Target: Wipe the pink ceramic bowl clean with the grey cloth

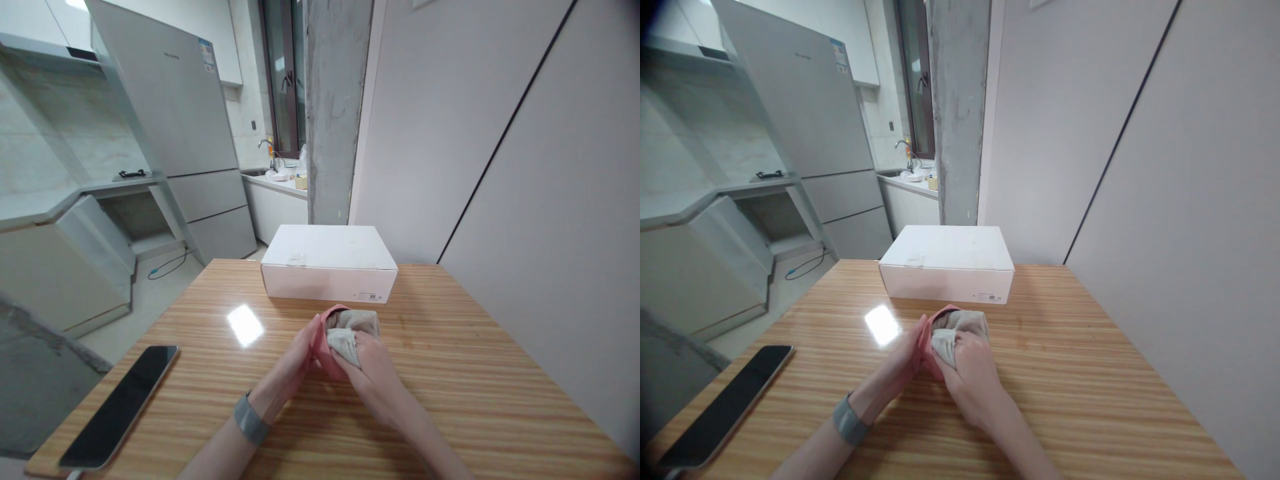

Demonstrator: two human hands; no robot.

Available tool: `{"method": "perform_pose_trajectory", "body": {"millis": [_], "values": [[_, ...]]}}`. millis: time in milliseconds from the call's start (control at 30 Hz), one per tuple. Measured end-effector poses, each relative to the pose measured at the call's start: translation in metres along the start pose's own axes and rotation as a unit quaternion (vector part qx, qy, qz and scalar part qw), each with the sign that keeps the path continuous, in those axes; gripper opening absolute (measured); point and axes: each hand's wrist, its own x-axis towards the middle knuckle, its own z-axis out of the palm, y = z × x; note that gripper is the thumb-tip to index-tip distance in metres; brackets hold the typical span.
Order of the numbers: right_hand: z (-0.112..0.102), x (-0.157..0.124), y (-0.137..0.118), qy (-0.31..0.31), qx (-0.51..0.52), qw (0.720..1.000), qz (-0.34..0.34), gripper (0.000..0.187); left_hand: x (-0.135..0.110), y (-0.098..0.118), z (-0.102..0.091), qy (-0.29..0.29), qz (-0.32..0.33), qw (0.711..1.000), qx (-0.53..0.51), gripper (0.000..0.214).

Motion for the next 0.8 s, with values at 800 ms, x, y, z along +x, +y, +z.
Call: {"method": "perform_pose_trajectory", "body": {"millis": [800], "values": [[0.011, 0.008, 0.007, 0.024, -0.111, 0.993, 0.024, 0.024, -0.005, -0.005, 0.011, -0.053, 0.066, 0.996, -0.018, 0.047]]}}
